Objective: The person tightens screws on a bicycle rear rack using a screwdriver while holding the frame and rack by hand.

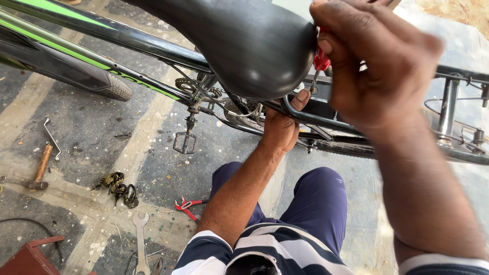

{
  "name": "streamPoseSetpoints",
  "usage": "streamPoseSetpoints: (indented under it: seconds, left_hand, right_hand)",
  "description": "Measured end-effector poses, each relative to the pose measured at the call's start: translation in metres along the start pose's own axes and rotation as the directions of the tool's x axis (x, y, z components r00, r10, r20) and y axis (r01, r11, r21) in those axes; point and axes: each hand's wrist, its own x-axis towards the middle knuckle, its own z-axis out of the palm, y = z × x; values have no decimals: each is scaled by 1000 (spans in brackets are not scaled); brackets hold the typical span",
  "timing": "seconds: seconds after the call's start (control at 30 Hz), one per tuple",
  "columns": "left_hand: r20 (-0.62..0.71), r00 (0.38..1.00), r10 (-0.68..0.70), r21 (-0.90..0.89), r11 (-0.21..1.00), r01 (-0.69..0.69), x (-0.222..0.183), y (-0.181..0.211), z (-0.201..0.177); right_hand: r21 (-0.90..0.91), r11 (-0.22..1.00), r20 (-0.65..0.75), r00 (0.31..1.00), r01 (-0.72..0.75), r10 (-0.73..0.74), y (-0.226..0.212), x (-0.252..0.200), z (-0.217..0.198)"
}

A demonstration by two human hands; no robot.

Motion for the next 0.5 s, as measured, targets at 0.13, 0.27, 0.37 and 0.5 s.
streamPoseSetpoints:
  seconds: [0.13, 0.27, 0.37, 0.5]
  left_hand:
    - [10, 1000, -10, -12, 1000, 11, 7, 7, 3]
    - [26, 999, 36, -6, 999, -36, 3, -1, -4]
    - [51, 998, 37, 14, 999, -38, 3, -3, -9]
    - [19, 999, 40, 18, 999, -40, 6, -3, -10]
  right_hand:
    - [103, 994, -12, 1000, -25, 27, 3, 5, -1]
    - [451, 866, 117, 977, -214, 180, 9, 1, -5]
    - [721, 593, 220, 931, -357, 292, 18, 8, 8]
    - [720, 621, 177, 947, -311, 269, 18, 8, 22]
